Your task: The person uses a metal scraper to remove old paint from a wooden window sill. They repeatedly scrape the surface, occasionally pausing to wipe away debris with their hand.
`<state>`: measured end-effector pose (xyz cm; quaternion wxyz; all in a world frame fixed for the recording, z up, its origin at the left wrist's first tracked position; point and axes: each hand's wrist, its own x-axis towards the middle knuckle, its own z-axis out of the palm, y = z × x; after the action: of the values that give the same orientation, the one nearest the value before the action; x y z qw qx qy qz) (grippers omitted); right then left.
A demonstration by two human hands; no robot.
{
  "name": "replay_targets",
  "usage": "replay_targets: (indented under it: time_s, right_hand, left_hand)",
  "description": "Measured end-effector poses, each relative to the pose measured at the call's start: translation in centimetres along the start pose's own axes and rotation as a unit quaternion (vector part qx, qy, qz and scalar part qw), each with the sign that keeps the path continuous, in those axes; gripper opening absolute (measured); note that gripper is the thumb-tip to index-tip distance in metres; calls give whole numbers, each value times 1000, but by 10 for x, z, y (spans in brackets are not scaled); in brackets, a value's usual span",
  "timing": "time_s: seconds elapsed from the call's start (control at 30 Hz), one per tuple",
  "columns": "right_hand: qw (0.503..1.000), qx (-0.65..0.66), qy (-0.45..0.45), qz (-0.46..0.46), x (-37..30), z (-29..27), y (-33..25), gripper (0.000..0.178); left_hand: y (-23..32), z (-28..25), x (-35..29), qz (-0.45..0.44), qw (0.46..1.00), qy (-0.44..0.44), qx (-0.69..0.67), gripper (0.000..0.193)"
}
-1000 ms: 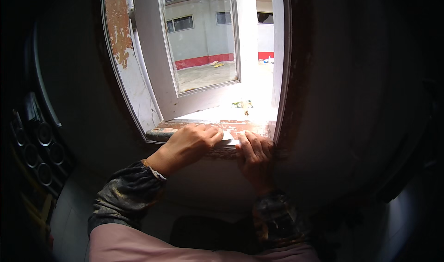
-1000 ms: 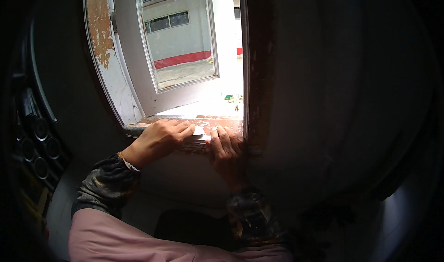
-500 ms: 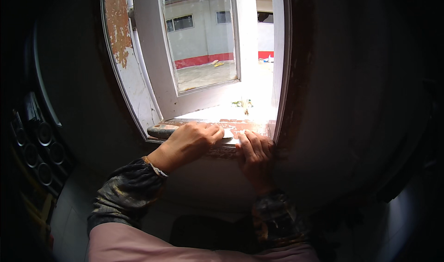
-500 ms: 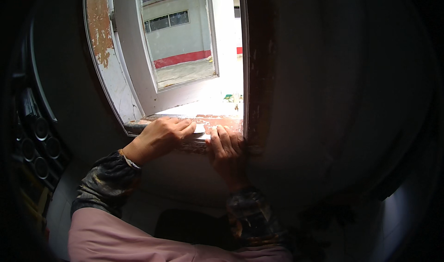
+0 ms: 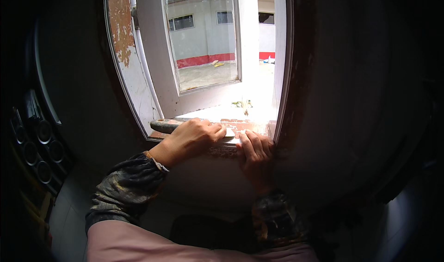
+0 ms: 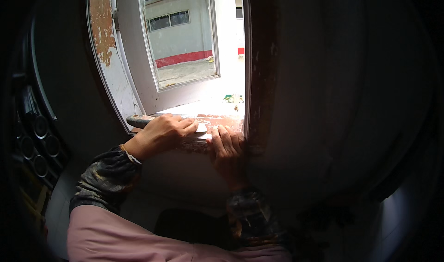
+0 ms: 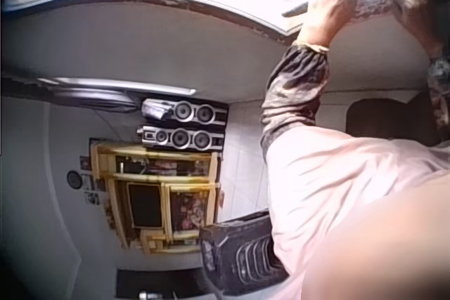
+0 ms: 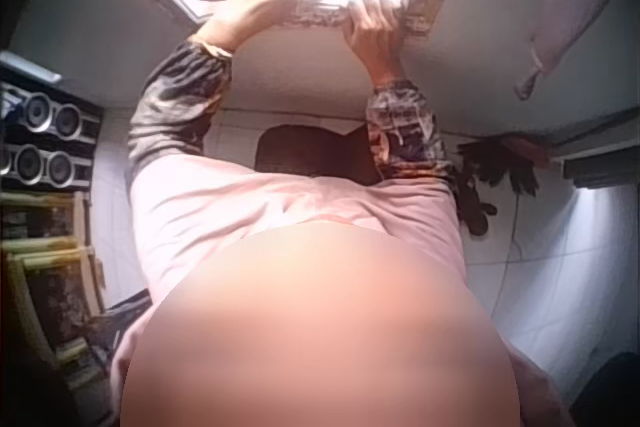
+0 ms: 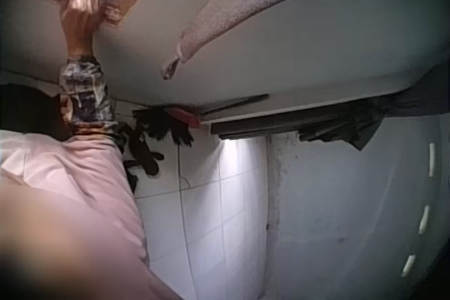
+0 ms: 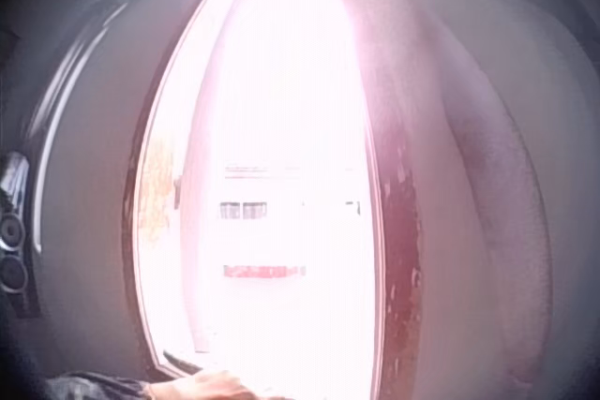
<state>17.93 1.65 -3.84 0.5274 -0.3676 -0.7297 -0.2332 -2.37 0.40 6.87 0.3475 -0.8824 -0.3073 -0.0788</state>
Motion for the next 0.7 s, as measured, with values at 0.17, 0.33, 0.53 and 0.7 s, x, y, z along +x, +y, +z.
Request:
replay_targets:
  time_s: [0.17,0.33,0.53,0.7]
  right_hand:
    - [1000,20,6,-7,1,-1,2,23]
    - [1000,14,9,-2,0,0,-1,23]
    - [1000,17,9,-2,0,0,0,23]
    - [1000,16,6,-5,1,-1,0,23]
  left_hand:
    - [-1,-1,3,5,1000,16,-8,10]
    - [-3,-5,-5,19,1000,-6,5,11]
    - [-7,0,4,9,998,-62,20,28]
    - [-11,-1,0,37,999,-16,22,14]
